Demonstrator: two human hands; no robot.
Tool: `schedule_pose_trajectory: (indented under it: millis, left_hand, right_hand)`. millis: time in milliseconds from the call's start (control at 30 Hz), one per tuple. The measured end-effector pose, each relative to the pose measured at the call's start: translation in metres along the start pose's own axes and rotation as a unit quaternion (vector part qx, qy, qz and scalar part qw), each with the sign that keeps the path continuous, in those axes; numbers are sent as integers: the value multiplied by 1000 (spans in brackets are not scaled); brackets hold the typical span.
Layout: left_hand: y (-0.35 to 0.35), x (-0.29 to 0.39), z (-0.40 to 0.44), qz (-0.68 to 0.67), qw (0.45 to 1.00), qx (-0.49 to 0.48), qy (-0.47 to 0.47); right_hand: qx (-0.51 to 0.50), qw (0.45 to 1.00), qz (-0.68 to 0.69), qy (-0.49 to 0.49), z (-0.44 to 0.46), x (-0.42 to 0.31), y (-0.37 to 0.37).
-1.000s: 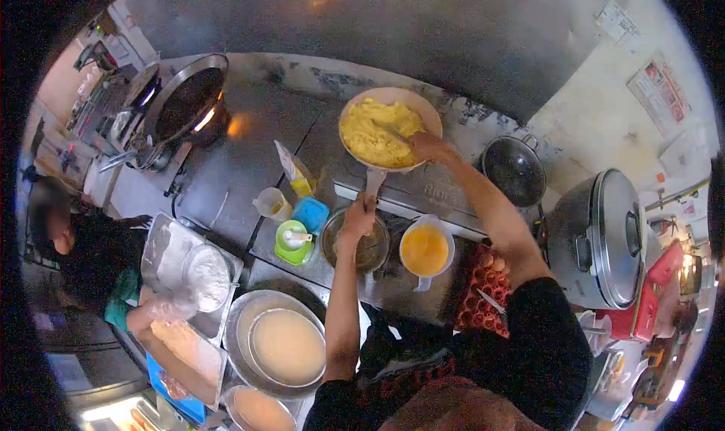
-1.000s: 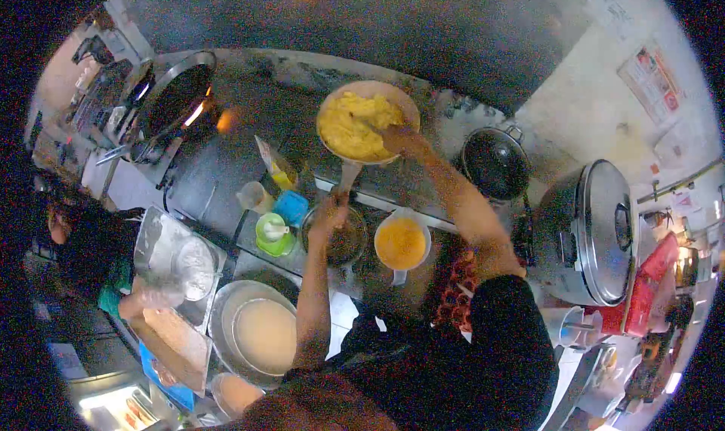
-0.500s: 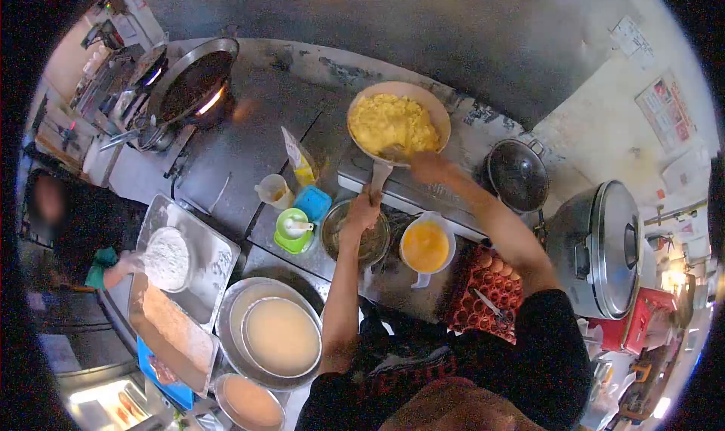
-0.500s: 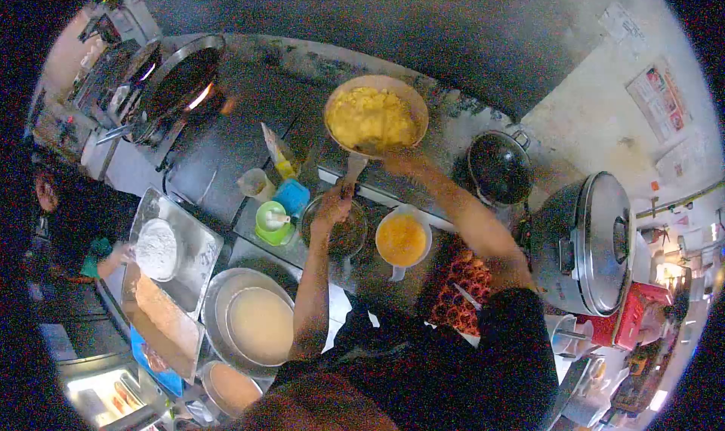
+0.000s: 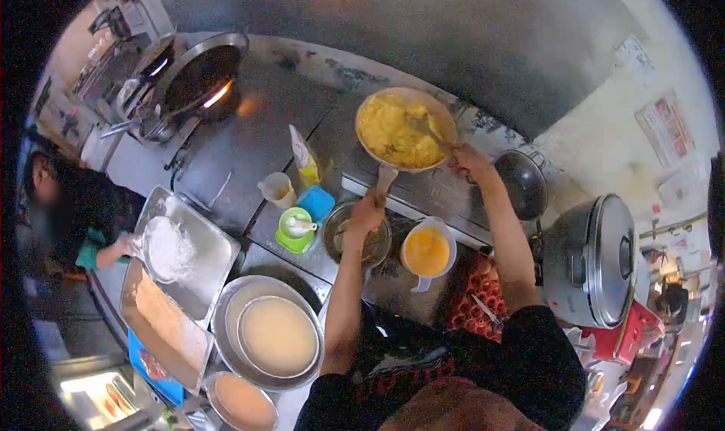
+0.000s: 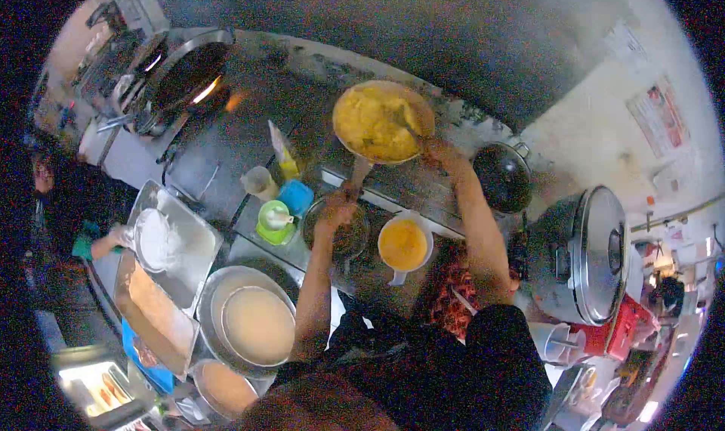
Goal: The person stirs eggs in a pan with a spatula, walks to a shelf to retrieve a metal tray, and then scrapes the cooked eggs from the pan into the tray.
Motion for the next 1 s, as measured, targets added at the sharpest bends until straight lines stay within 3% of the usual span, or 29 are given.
schedule_pose_trajectory:
  millis: [100,133,167,233,300,367,400,433,500,533,567,633,700,767,800,833,900,1000]
  left_hand:
    - [1,-10,8,40,999,24,18]
    - [4,-18,13,37,999,26,18]
    - [9,-24,15,35,999,25,19]
    - [-2,3,-1,43,999,29,7]
    - [-3,10,-2,33,999,26,-13]
    - [5,-11,5,-1,999,20,-50]
    - [3,-10,7,18,999,33,-15]
    - [2,-10,6,35,998,48,19]
    - [4,-19,10,56,997,48,-4]
    - [9,-25,17,89,995,41,36]
    - [15,-38,24,122,989,35,74]
    - [10,-26,17,112,992,16,60]
    - [3,-9,9,26,999,-11,-36]
    - [5,-10,7,22,999,-5,-29]
    - [3,-12,7,22,999,-1,-25]
    - [4,-16,12,62,998,11,-17]
    - [11,-25,20,96,995,14,-6]
    - [11,-25,11,-29,999,-30,-29]
  right_hand:
    - [-11,991,-129,-28,0,-42,12]
    - [-8,969,-231,-83,20,-46,20]
    - [6,934,-330,-137,40,-50,28]
    - [56,728,-608,-313,113,-8,61]
    - [100,727,-533,-422,62,-20,87]
    - [42,730,-616,-293,21,-44,79]
    - [10,719,-656,-229,-2,-56,74]
    - [-30,765,-604,-222,-2,-63,43]
    - [-61,755,-620,-207,-6,-93,-9]
    - [-53,696,-688,-200,-12,-116,-24]
    - [-72,689,-697,-188,-32,-140,-23]
    - [-110,674,-712,-163,-63,-154,-18]
    - [-142,661,-724,-140,-52,-119,-12]
    - [-128,664,-702,-223,-41,-82,10]
    - [-97,668,-667,-316,-52,-77,31]
    - [-4,720,-569,-397,-76,-90,64]
    - [75,780,-457,-421,-82,-90,85]
    - [35,872,-403,-275,-9,-53,78]
Point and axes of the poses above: each hand's wrist, its own z-axis towards the middle knuckle, its own y-axis out of the palm, x = y × z, the point moved 7 cm from there along z, towards the middle knuckle, and after that the axes turned 1 degree about x, right-handed, at the moved point
